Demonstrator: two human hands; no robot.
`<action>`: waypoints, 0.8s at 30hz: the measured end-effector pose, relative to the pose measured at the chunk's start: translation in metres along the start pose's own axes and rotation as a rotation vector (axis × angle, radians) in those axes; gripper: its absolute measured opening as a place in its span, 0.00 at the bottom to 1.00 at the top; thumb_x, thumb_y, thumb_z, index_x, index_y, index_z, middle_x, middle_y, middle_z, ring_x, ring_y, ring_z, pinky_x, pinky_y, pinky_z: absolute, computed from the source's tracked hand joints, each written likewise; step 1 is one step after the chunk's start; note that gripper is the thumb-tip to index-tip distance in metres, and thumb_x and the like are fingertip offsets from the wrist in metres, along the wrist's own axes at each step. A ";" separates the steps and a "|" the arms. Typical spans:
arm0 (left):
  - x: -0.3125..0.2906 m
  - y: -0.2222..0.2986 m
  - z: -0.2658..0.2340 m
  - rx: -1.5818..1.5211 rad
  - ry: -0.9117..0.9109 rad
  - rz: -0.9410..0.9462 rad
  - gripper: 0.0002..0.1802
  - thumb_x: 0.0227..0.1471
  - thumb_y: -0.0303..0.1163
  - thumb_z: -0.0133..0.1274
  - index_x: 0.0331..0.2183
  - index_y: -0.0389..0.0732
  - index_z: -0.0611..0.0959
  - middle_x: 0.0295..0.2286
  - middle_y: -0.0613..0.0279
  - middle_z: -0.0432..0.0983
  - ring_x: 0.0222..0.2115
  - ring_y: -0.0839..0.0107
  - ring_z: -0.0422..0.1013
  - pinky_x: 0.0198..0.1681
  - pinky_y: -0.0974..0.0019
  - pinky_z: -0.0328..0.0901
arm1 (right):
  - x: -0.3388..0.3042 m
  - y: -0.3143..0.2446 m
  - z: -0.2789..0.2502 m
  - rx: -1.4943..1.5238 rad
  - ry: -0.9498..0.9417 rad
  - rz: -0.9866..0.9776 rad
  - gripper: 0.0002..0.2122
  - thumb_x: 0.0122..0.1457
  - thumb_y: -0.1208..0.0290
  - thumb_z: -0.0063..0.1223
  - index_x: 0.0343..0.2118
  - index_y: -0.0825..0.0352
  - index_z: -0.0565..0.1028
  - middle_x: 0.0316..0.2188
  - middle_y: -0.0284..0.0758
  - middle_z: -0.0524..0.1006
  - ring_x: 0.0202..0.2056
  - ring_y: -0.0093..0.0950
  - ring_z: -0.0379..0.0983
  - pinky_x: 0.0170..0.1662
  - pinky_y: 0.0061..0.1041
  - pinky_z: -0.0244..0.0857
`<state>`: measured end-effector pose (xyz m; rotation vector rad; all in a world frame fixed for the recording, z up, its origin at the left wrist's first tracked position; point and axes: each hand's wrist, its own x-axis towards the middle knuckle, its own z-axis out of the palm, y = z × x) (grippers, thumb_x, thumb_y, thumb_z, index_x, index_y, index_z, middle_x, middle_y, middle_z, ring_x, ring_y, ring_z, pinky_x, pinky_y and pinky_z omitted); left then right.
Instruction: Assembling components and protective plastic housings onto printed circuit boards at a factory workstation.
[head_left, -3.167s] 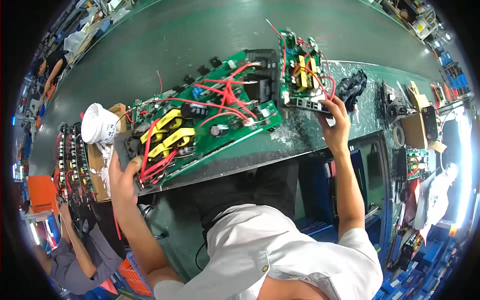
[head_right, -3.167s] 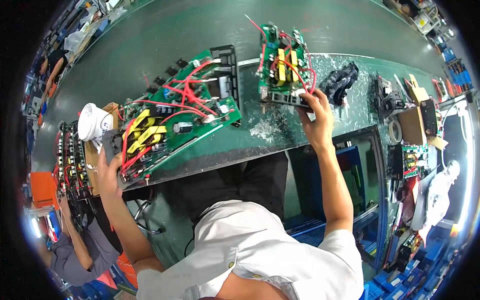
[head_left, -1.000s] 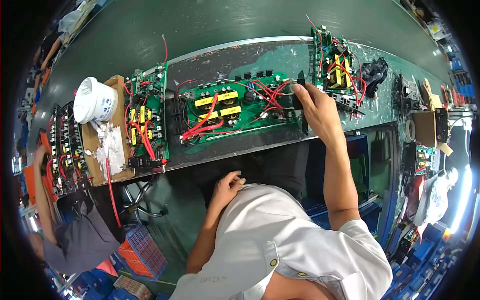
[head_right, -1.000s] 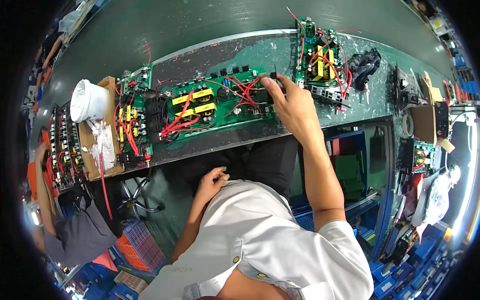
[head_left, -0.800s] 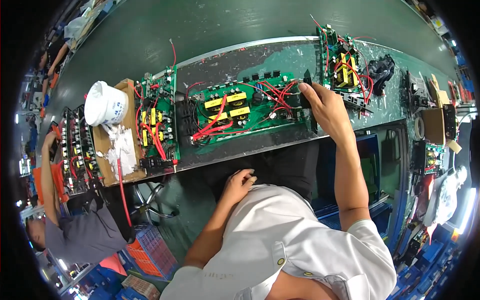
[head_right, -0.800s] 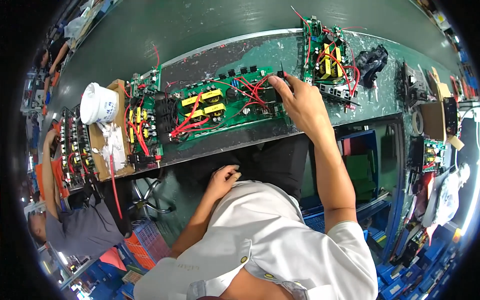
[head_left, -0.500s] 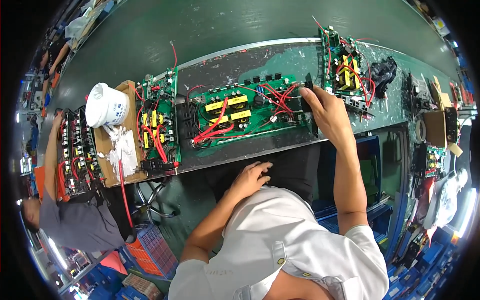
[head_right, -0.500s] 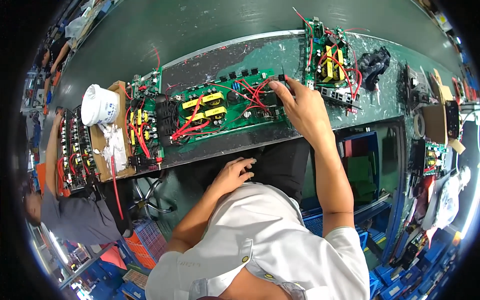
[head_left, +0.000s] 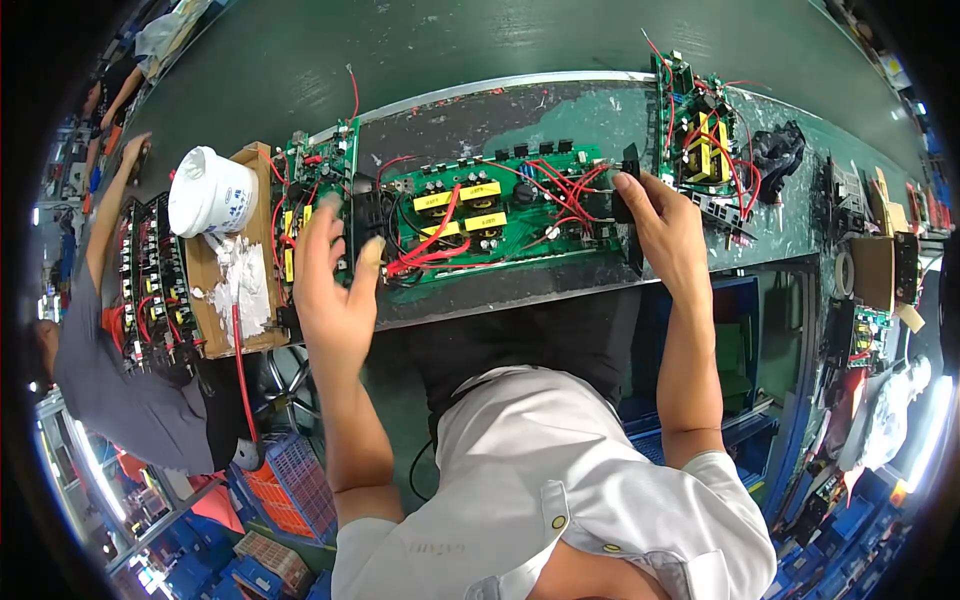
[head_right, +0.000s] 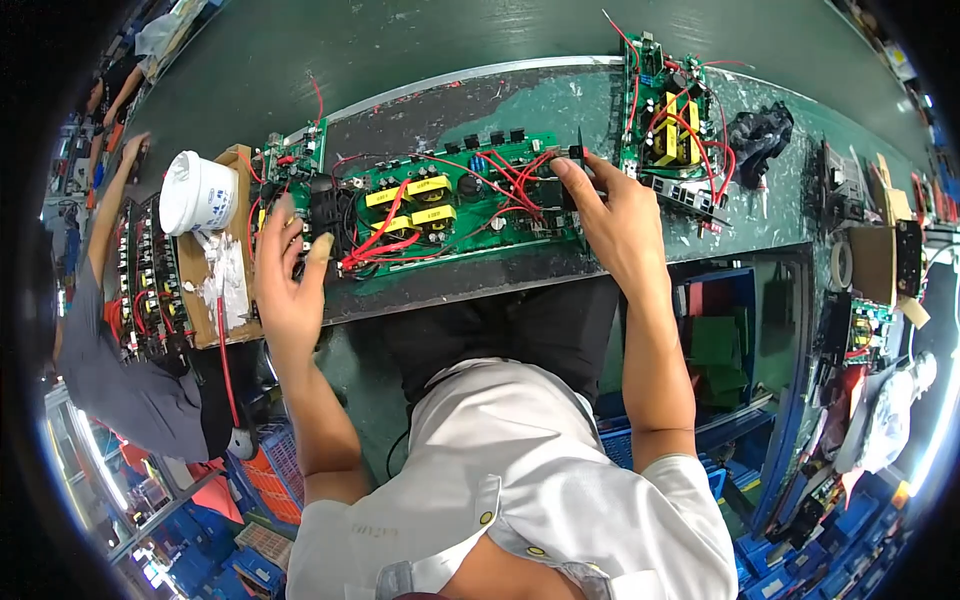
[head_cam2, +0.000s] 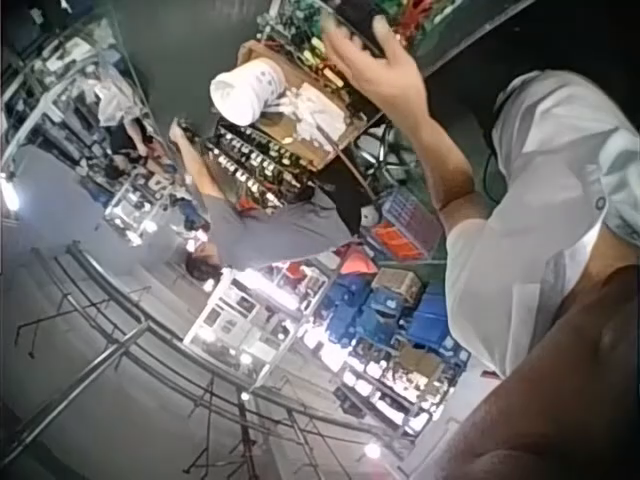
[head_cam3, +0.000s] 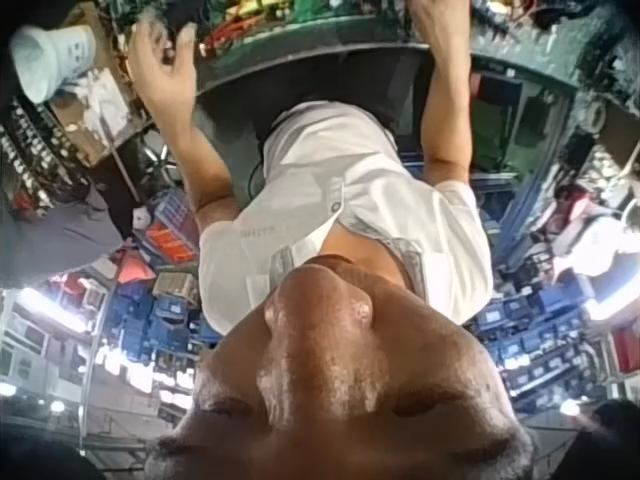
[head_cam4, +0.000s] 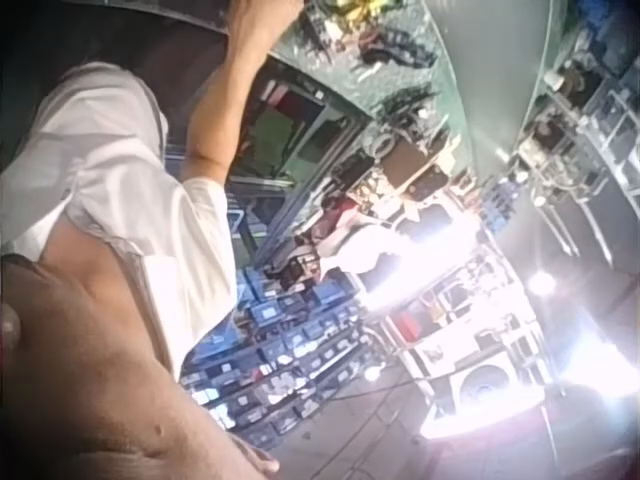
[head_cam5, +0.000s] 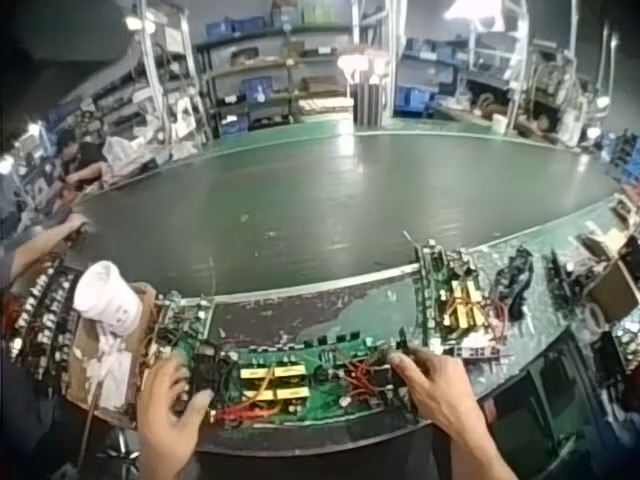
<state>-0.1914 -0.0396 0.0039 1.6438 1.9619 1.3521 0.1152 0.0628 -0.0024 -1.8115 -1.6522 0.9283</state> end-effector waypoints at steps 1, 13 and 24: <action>0.005 -0.005 -0.004 0.150 -0.108 -0.061 0.36 0.54 0.33 0.59 0.60 0.36 0.64 0.52 0.45 0.69 0.47 0.55 0.71 0.50 0.59 0.67 | -0.001 -0.001 -0.002 -0.021 -0.022 0.030 0.27 0.61 0.52 0.54 0.47 0.77 0.75 0.33 0.41 0.81 0.37 0.21 0.74 0.42 0.21 0.66; 0.019 -0.032 0.017 0.098 -0.257 -0.207 0.42 0.54 0.34 0.59 0.63 0.37 0.56 0.44 0.47 0.76 0.39 0.63 0.76 0.44 0.64 0.68 | -0.006 0.016 -0.003 0.290 -0.187 0.000 0.31 0.60 0.60 0.59 0.57 0.81 0.64 0.45 0.47 0.77 0.47 0.27 0.73 0.51 0.25 0.65; 0.022 -0.030 0.018 0.221 -0.287 -0.237 0.37 0.52 0.34 0.61 0.59 0.39 0.64 0.38 0.50 0.79 0.35 0.65 0.77 0.42 0.63 0.68 | -0.007 0.006 -0.006 0.218 -0.169 0.018 0.29 0.62 0.60 0.56 0.56 0.81 0.66 0.42 0.44 0.78 0.43 0.24 0.73 0.47 0.23 0.66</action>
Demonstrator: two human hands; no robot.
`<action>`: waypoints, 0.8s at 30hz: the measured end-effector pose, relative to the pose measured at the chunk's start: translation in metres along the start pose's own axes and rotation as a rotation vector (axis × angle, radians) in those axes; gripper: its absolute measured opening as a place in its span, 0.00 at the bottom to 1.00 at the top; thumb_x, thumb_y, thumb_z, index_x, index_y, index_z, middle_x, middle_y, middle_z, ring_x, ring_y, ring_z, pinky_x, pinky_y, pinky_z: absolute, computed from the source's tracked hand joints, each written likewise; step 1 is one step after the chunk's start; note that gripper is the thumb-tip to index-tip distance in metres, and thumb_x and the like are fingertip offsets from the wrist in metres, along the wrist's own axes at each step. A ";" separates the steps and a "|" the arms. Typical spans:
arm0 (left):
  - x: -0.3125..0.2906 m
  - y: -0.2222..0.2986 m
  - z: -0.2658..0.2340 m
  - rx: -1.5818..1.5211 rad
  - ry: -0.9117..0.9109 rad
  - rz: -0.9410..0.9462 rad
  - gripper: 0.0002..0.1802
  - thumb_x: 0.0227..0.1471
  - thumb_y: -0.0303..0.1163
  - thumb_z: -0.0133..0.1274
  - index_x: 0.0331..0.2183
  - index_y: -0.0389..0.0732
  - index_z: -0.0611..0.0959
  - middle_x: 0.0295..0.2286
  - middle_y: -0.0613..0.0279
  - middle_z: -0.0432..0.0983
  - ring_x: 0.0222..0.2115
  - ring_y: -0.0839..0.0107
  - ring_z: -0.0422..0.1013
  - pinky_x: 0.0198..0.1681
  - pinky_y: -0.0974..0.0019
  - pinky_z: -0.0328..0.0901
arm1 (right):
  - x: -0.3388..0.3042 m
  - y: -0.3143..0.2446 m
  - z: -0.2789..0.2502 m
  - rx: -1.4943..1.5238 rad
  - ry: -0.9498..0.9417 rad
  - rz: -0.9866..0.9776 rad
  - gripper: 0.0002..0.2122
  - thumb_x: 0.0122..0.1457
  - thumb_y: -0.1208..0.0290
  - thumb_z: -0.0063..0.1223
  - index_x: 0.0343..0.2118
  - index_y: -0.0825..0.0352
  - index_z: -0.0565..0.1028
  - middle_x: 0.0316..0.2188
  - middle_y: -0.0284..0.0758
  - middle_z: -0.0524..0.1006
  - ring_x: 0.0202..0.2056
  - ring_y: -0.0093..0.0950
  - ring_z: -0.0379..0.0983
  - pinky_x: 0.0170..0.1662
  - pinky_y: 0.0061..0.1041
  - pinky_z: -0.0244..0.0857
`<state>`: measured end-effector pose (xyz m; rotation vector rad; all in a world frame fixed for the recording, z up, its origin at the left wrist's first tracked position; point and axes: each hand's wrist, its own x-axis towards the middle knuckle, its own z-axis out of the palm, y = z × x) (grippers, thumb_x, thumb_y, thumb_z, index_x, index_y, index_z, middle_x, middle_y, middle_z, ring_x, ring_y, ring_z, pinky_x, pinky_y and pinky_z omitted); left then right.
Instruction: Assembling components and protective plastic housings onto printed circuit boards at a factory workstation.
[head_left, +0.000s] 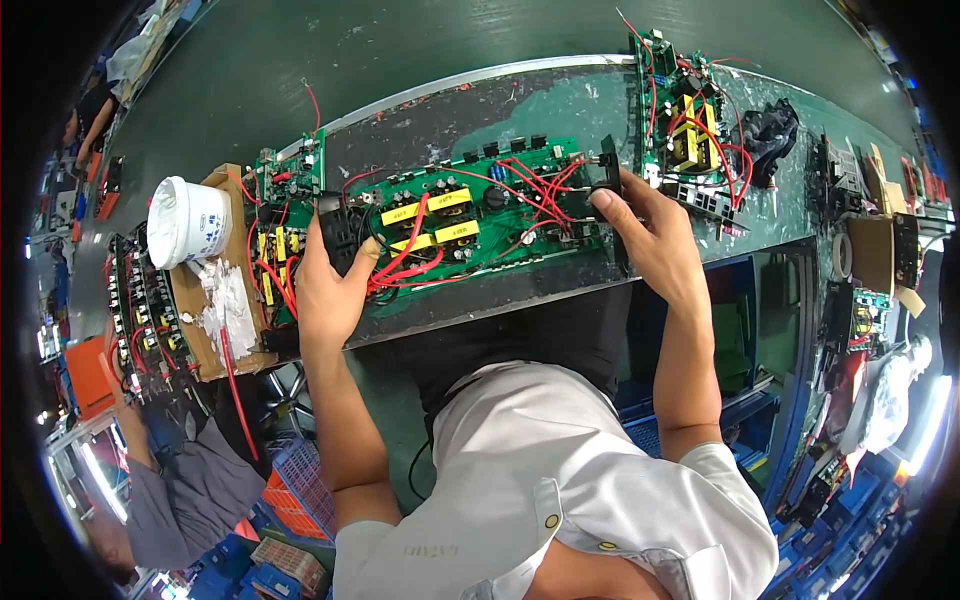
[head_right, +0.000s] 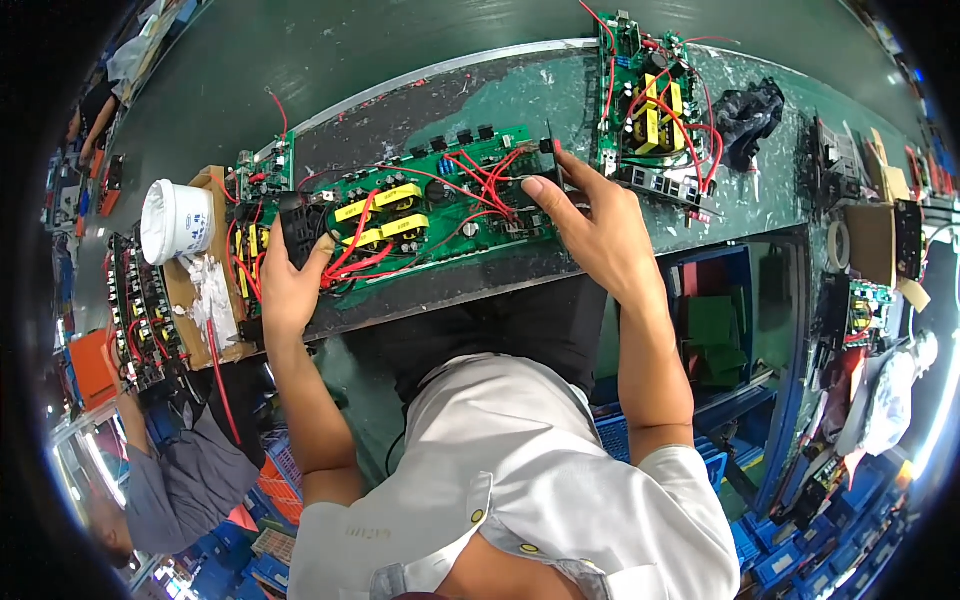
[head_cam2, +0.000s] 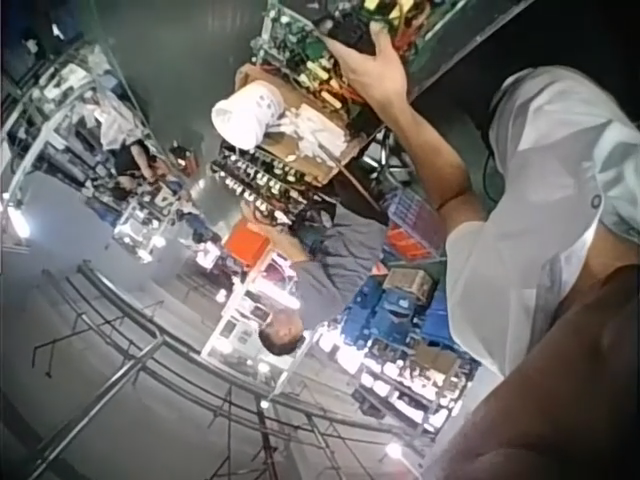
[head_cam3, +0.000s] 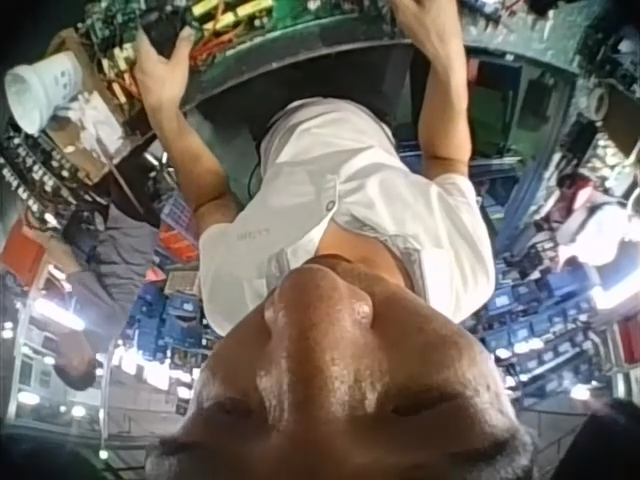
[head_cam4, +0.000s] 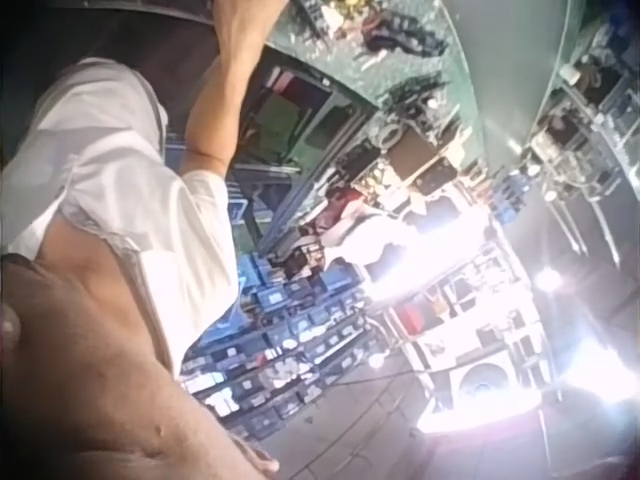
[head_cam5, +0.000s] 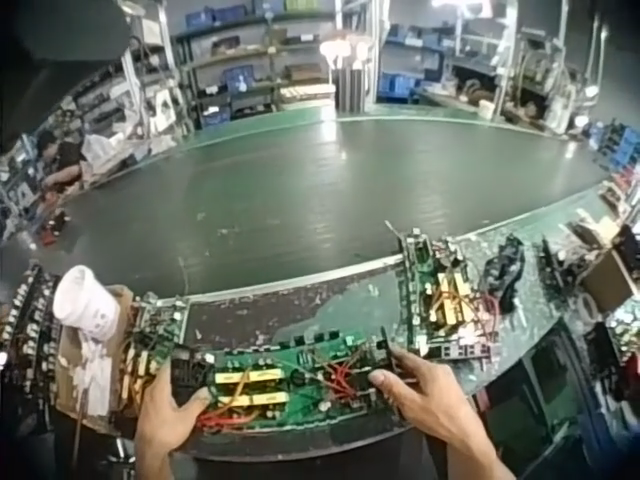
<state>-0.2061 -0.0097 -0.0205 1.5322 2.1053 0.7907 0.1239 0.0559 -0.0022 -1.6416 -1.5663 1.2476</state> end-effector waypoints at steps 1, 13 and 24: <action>0.001 0.001 0.000 -0.003 0.000 0.001 0.37 0.52 0.34 0.61 0.59 0.39 0.64 0.38 0.50 0.79 0.35 0.65 0.77 0.42 0.63 0.68 | 0.002 0.004 0.000 -0.003 0.002 0.000 0.29 0.62 0.60 0.56 0.56 0.81 0.66 0.42 0.44 0.78 0.43 0.24 0.73 0.47 0.23 0.66; 0.011 -0.007 -0.001 -0.202 -0.004 -0.044 0.21 0.46 0.30 0.60 0.43 0.35 0.76 0.28 0.56 0.80 0.26 0.69 0.75 0.34 0.64 0.68 | 0.005 -0.017 -0.001 -0.202 -0.033 0.033 0.24 0.64 0.56 0.51 0.50 0.75 0.72 0.32 0.39 0.79 0.33 0.20 0.71 0.39 0.21 0.65; 0.008 -0.010 0.000 -0.160 -0.001 -0.066 0.29 0.46 0.31 0.60 0.50 0.32 0.73 0.32 0.52 0.80 0.28 0.67 0.76 0.35 0.65 0.68 | 0.009 -0.001 0.008 -0.166 0.066 -0.193 0.26 0.64 0.56 0.51 0.54 0.76 0.70 0.37 0.46 0.79 0.39 0.26 0.74 0.44 0.24 0.66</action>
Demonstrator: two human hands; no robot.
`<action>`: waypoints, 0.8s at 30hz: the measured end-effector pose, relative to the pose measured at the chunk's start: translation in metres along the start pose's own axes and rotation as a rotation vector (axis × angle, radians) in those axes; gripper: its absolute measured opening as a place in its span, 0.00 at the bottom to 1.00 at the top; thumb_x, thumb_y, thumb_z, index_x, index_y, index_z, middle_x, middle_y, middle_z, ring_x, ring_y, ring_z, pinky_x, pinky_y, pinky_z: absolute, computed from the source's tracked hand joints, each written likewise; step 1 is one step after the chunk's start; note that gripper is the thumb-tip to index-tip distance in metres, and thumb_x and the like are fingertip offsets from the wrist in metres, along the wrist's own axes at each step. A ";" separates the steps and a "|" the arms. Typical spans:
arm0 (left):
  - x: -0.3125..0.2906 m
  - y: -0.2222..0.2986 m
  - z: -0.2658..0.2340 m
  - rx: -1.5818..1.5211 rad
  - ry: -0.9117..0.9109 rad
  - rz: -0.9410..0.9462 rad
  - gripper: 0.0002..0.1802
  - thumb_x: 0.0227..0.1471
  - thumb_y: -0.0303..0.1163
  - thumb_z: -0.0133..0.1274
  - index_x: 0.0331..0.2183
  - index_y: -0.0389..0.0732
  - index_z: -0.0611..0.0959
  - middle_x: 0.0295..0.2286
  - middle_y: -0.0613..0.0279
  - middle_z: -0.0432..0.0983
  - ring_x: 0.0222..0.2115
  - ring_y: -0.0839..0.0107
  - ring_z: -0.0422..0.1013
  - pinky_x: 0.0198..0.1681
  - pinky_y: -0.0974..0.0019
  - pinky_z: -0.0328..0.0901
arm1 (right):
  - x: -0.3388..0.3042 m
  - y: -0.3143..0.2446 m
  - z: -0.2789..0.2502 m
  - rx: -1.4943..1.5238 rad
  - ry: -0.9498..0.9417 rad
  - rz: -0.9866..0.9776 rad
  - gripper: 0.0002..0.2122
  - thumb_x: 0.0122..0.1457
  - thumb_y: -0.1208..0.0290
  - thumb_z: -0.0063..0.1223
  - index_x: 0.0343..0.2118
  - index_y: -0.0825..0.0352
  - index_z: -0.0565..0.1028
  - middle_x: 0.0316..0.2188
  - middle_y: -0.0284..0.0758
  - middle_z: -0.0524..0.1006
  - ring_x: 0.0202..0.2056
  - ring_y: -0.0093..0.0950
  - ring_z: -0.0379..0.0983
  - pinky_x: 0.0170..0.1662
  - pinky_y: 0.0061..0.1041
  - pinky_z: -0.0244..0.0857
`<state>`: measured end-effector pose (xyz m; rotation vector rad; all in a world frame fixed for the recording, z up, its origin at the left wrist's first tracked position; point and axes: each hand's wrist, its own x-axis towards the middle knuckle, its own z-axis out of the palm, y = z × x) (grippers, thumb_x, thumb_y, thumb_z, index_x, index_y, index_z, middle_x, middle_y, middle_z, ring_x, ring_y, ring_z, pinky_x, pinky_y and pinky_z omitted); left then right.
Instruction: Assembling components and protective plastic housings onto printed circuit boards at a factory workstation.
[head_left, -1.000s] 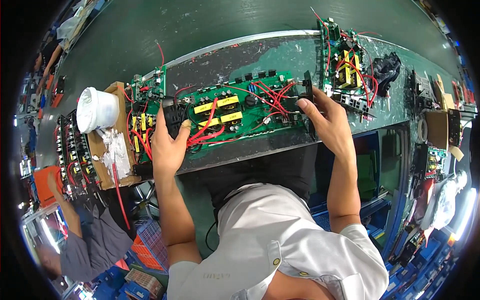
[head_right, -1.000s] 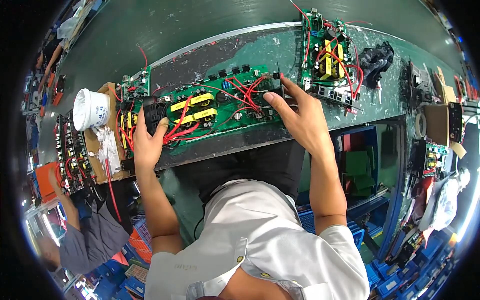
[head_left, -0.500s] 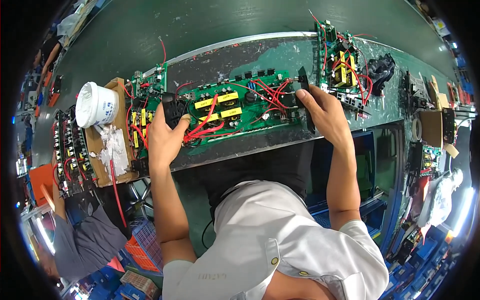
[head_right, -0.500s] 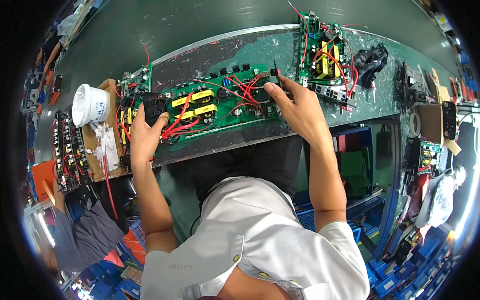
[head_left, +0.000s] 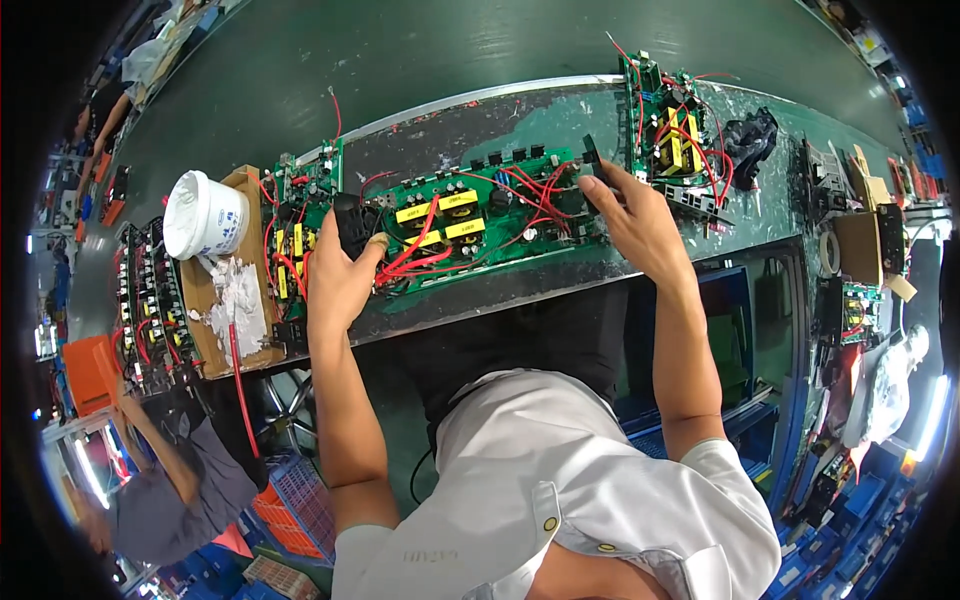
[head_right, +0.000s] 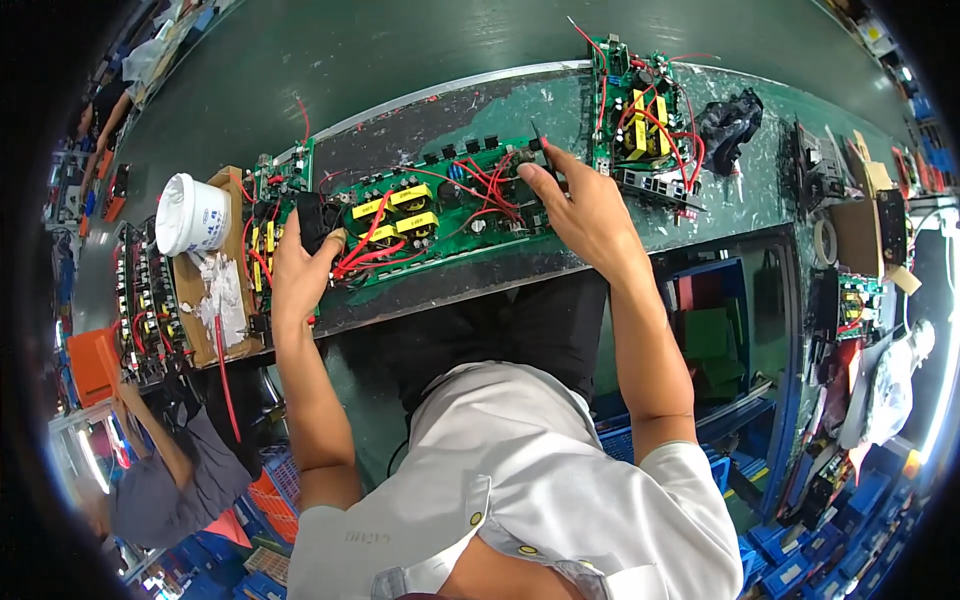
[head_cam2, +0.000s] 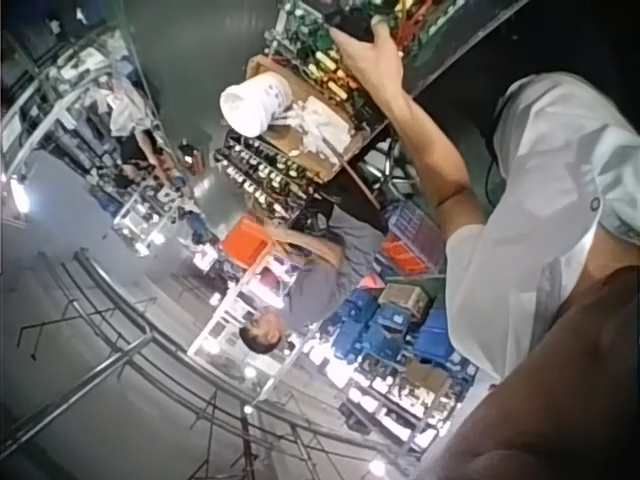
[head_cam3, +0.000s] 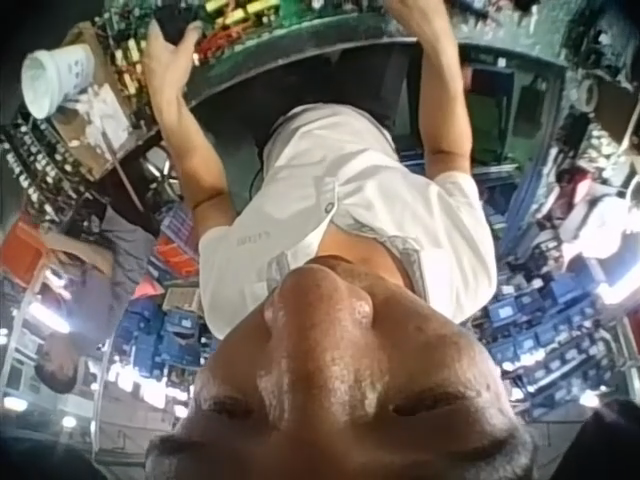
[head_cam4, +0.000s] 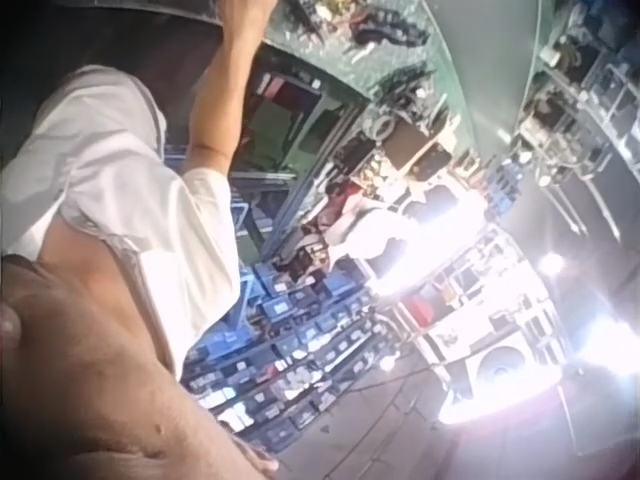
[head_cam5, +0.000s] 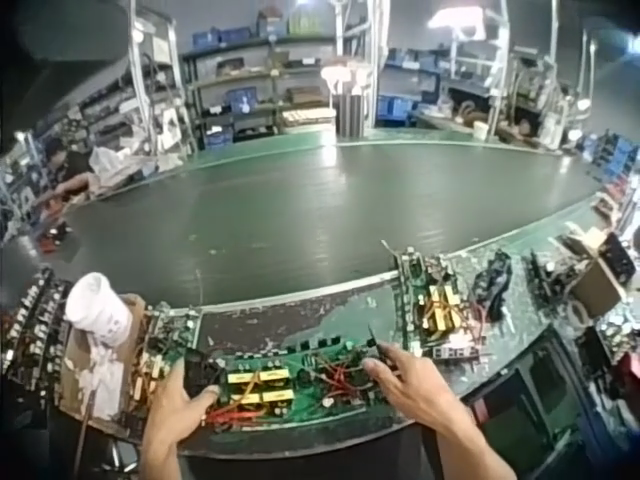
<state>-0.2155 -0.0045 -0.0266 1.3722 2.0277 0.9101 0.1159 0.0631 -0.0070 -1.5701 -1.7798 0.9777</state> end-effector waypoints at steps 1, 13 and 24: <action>0.001 0.000 0.000 0.001 -0.003 0.002 0.29 0.46 0.31 0.60 0.50 0.32 0.73 0.32 0.52 0.80 0.28 0.67 0.76 0.35 0.65 0.68 | 0.001 0.000 0.000 0.001 0.003 0.002 0.26 0.64 0.56 0.51 0.54 0.76 0.70 0.37 0.46 0.79 0.39 0.26 0.74 0.44 0.24 0.66; -0.058 0.022 0.028 -0.191 0.623 0.346 0.36 0.53 0.29 0.60 0.58 0.33 0.63 0.53 0.45 0.64 0.53 0.58 0.65 0.54 0.56 0.62 | 0.002 0.015 0.006 0.022 0.073 0.000 0.21 0.64 0.57 0.52 0.42 0.76 0.74 0.18 0.29 0.66 0.23 0.18 0.57 0.25 0.22 0.54; -0.127 0.012 0.073 -0.463 0.410 0.423 0.16 0.52 0.16 0.56 0.45 0.29 0.76 0.43 0.50 0.69 0.33 0.71 0.70 0.33 0.73 0.69 | 0.003 0.004 -0.001 0.036 -0.007 0.112 0.22 0.64 0.58 0.53 0.49 0.76 0.72 0.28 0.32 0.76 0.30 0.17 0.65 0.34 0.20 0.62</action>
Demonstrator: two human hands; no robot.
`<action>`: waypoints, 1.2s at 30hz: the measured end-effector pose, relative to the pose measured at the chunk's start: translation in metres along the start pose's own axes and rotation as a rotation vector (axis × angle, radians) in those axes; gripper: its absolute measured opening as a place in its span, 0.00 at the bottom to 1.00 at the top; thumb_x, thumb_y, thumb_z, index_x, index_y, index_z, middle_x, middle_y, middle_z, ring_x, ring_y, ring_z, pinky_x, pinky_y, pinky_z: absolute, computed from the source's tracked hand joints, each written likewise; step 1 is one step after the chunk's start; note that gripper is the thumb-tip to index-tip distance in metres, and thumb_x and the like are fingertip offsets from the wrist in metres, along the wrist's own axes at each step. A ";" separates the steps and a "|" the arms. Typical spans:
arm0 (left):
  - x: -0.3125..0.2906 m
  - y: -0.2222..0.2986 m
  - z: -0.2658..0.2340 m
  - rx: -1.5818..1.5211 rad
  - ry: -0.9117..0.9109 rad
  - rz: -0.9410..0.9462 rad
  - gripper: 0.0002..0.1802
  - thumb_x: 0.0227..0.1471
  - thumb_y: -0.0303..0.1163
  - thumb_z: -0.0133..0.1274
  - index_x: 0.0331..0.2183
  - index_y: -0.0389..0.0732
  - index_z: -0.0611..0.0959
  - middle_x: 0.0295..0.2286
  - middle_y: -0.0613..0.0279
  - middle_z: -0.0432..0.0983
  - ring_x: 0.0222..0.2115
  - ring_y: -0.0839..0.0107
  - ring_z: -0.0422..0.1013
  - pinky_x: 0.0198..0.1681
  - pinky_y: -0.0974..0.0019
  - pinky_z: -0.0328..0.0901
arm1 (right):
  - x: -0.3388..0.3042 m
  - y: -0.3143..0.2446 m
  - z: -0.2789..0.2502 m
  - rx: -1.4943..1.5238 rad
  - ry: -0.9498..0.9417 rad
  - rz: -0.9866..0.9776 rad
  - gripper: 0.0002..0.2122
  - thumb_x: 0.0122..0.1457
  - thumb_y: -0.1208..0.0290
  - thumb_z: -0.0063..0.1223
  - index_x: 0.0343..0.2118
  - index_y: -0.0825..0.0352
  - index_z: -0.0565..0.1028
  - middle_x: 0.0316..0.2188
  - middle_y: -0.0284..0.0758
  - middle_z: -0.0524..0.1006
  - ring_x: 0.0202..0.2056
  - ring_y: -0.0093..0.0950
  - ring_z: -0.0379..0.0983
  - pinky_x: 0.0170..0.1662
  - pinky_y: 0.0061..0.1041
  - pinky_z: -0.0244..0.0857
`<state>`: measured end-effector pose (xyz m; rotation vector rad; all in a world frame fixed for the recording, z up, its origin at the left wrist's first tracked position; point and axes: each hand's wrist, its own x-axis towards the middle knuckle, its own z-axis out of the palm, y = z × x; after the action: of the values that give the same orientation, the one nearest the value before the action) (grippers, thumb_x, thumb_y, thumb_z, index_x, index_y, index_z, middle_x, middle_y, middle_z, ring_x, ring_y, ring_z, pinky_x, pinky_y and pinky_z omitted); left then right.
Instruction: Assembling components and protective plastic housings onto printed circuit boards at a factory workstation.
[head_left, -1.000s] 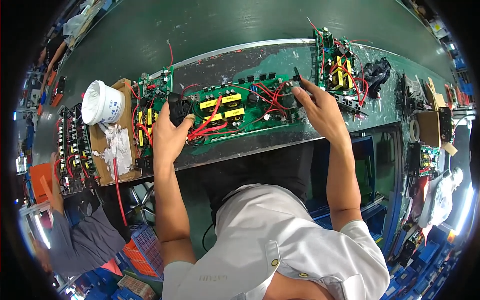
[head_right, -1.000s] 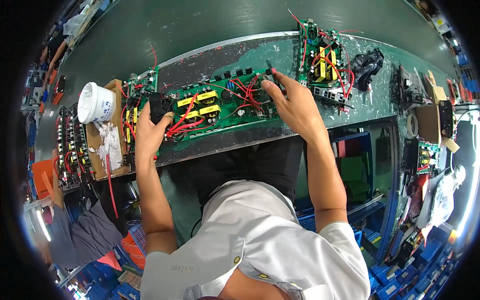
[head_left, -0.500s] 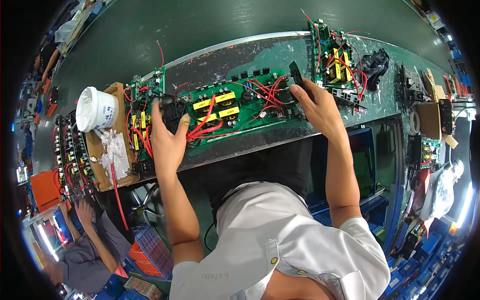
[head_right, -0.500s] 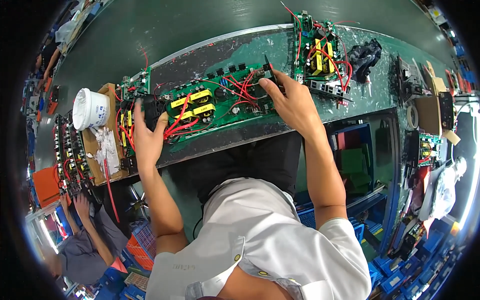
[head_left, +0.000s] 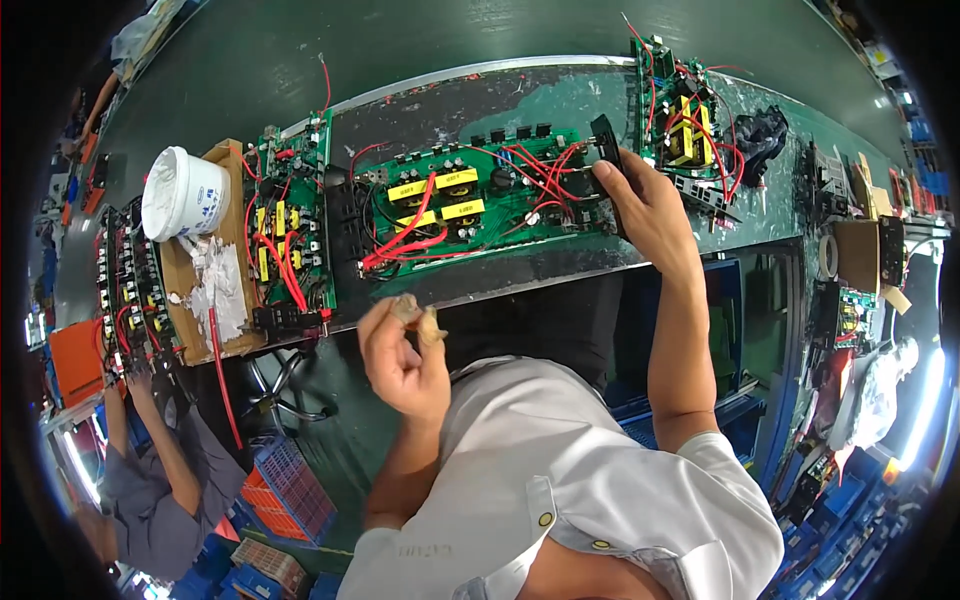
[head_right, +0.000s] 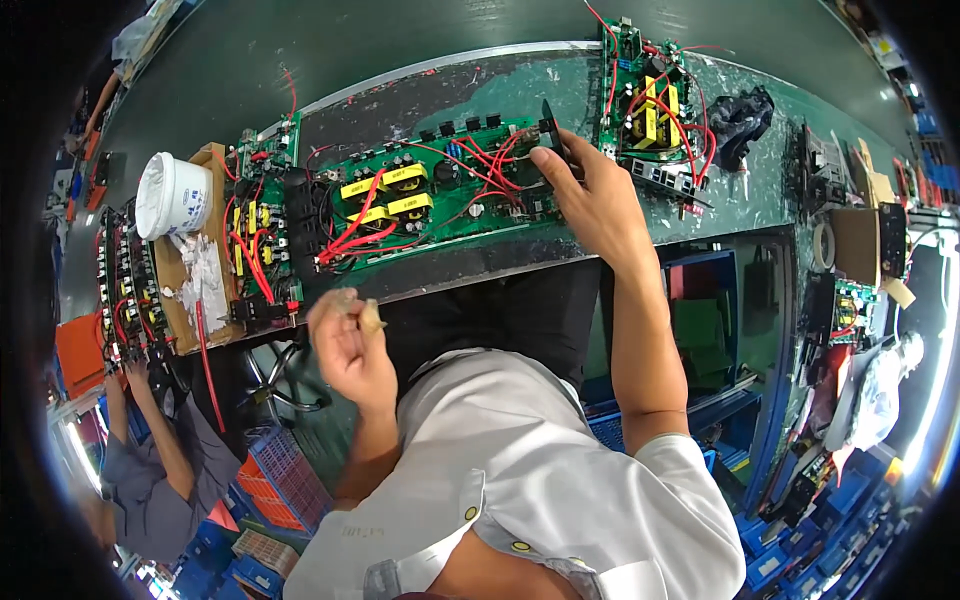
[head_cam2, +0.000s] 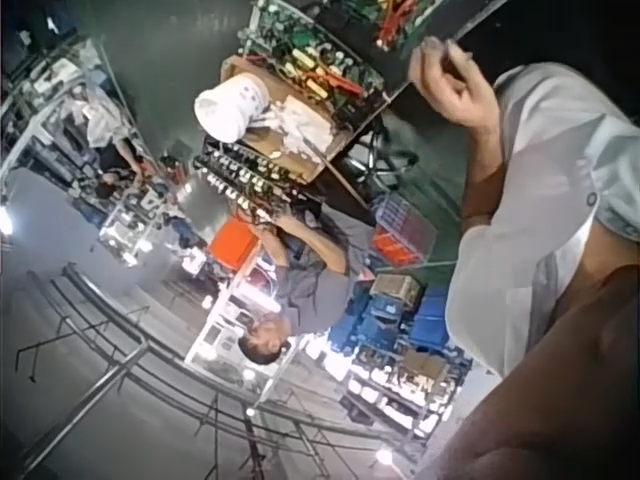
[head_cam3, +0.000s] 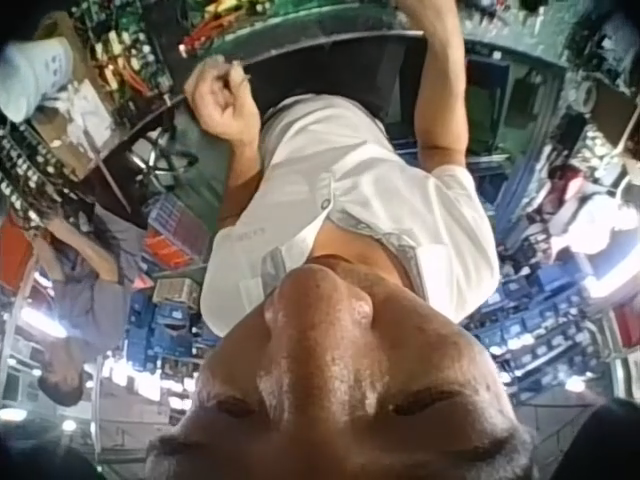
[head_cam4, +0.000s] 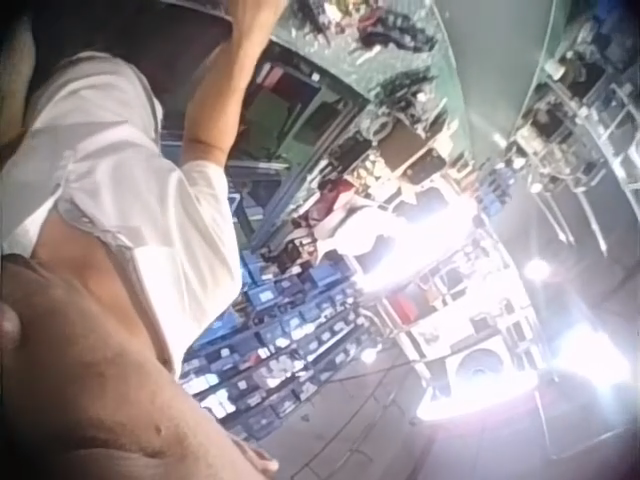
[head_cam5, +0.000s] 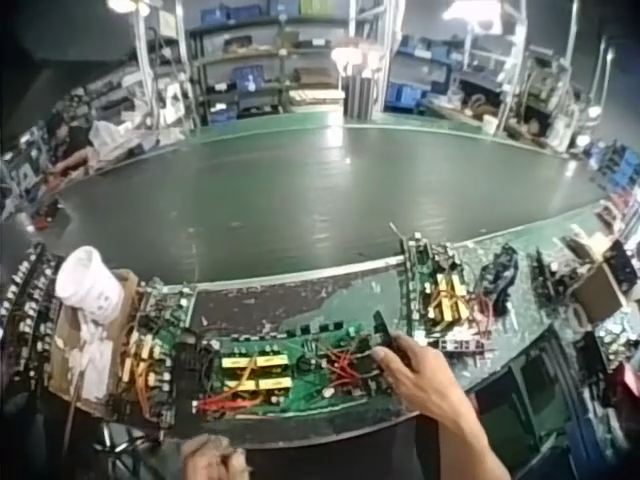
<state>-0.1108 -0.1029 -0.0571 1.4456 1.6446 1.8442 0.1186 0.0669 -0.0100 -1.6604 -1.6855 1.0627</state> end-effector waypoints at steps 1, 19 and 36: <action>0.010 -0.002 0.000 0.001 0.007 0.032 0.16 0.52 0.16 0.56 0.44 0.29 0.76 0.43 0.50 0.69 0.33 0.71 0.70 0.33 0.73 0.69 | 0.000 0.001 0.000 0.002 0.002 -0.002 0.22 0.64 0.58 0.53 0.49 0.76 0.72 0.28 0.32 0.76 0.30 0.17 0.65 0.34 0.20 0.62; 0.121 -0.014 -0.024 0.474 -0.592 0.002 0.48 0.35 0.54 0.68 0.56 0.43 0.72 0.61 0.49 0.55 0.58 0.49 0.59 0.58 0.52 0.59 | -0.009 -0.009 -0.007 -0.084 -0.030 -0.041 0.20 0.66 0.60 0.49 0.49 0.75 0.71 0.22 0.41 0.73 0.24 0.24 0.64 0.31 0.25 0.63; 0.124 -0.011 -0.027 0.565 -0.621 0.086 0.63 0.25 0.44 0.75 0.62 0.45 0.61 0.64 0.50 0.47 0.64 0.45 0.47 0.63 0.48 0.51 | -0.004 0.007 -0.002 -0.073 0.057 -0.069 0.16 0.66 0.61 0.49 0.33 0.73 0.71 0.17 0.34 0.60 0.22 0.21 0.53 0.25 0.25 0.53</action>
<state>-0.1940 -0.0234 -0.0032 2.0588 1.8296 0.8146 0.1245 0.0629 -0.0141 -1.6491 -1.7500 0.9227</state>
